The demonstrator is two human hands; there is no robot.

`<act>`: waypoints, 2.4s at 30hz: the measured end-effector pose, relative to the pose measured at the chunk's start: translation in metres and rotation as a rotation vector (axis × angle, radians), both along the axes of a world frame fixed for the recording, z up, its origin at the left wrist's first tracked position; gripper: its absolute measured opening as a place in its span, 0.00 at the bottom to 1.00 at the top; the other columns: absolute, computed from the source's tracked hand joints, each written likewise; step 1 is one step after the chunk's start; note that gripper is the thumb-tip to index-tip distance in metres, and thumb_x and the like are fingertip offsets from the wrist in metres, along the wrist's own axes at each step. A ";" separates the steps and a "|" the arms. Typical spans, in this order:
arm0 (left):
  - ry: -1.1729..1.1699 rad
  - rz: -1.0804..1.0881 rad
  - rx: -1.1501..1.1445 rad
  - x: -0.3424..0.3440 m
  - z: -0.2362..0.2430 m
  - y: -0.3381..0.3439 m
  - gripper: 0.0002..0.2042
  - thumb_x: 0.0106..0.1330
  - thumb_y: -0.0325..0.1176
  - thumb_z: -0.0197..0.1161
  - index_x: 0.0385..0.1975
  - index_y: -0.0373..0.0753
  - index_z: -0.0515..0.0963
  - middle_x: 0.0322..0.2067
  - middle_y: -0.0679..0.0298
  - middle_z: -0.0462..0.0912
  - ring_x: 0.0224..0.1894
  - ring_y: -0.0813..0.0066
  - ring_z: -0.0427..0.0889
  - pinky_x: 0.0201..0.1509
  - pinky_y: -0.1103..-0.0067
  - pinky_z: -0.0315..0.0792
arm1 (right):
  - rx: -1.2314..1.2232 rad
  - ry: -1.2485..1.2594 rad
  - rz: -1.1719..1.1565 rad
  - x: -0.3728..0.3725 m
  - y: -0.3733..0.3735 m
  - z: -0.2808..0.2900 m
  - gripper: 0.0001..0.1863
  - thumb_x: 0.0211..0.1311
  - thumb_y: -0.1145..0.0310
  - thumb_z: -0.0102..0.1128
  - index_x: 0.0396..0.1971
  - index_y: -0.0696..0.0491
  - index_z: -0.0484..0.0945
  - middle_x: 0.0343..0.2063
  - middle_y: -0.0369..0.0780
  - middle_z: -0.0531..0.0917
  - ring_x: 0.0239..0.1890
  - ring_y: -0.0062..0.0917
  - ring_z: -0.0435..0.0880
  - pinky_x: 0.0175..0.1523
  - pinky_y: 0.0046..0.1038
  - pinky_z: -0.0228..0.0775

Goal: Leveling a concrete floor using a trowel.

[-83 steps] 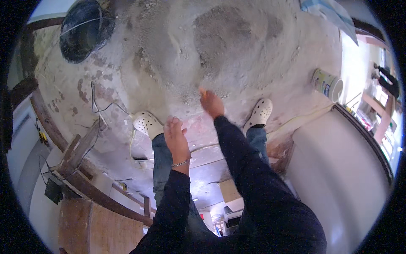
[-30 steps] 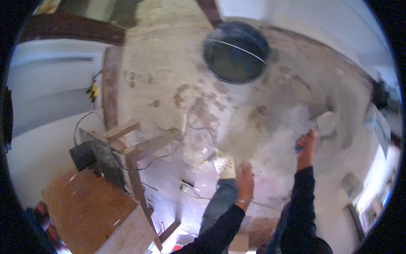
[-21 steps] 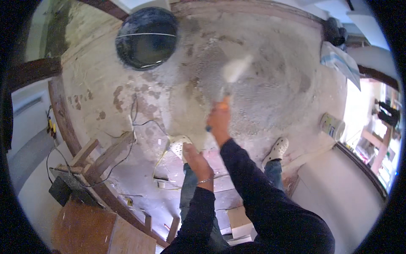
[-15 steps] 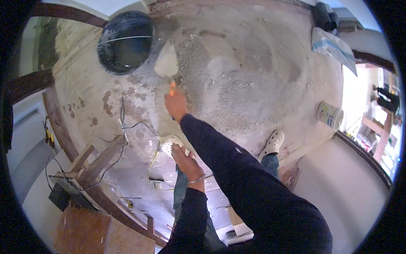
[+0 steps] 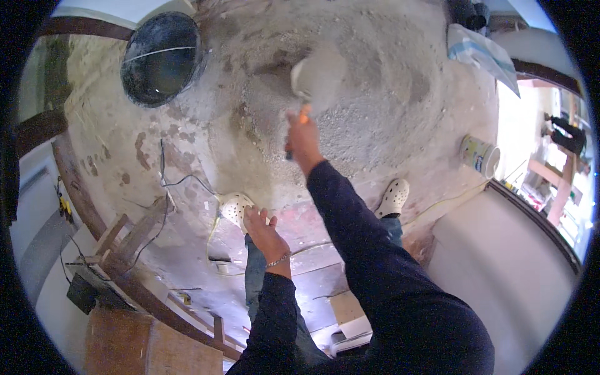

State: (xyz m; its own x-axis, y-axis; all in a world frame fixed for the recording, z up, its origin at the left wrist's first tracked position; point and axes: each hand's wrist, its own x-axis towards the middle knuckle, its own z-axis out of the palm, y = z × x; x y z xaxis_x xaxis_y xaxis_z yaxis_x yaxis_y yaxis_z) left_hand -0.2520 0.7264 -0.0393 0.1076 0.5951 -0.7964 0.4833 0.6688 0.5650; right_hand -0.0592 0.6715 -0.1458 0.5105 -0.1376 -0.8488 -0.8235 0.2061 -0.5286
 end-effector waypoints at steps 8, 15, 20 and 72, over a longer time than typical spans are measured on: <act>0.029 0.041 -0.031 0.010 0.007 0.000 0.26 0.67 0.47 0.49 0.61 0.40 0.62 0.56 0.62 0.67 0.55 0.68 0.68 0.50 0.73 0.66 | 0.248 -0.009 -0.322 -0.039 -0.050 0.087 0.15 0.64 0.57 0.58 0.27 0.46 0.62 0.13 0.30 0.65 0.10 0.16 0.64 0.13 0.24 0.59; 0.053 -0.037 0.125 0.002 0.008 0.010 0.27 0.69 0.49 0.44 0.63 0.39 0.60 0.57 0.60 0.66 0.57 0.67 0.67 0.54 0.70 0.63 | -0.470 -0.415 0.569 -0.146 0.009 0.006 0.13 0.60 0.61 0.61 0.38 0.50 0.70 0.21 0.40 0.77 0.20 0.29 0.77 0.25 0.33 0.70; 0.023 0.025 0.208 -0.008 0.002 0.017 0.29 0.69 0.50 0.43 0.65 0.39 0.58 0.60 0.60 0.64 0.58 0.66 0.66 0.58 0.70 0.59 | -0.419 -0.559 1.072 -0.138 0.086 -0.019 0.17 0.58 0.59 0.55 0.41 0.56 0.74 0.37 0.54 0.80 0.40 0.53 0.79 0.45 0.48 0.71; 0.038 -0.067 0.067 0.012 0.015 -0.034 0.30 0.71 0.54 0.41 0.63 0.37 0.59 0.61 0.56 0.65 0.59 0.63 0.68 0.58 0.69 0.64 | 0.007 0.185 0.548 -0.023 -0.204 0.096 0.18 0.64 0.50 0.56 0.30 0.50 0.69 0.13 0.30 0.67 0.09 0.13 0.63 0.14 0.23 0.58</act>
State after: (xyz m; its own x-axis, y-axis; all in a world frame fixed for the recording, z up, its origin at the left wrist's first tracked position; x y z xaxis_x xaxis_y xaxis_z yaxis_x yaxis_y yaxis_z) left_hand -0.2396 0.6920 -0.0246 0.1193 0.6394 -0.7595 0.5474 0.5959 0.5876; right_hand -0.0818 0.4674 -0.0502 0.3485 0.1106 -0.9308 -0.8896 -0.2737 -0.3656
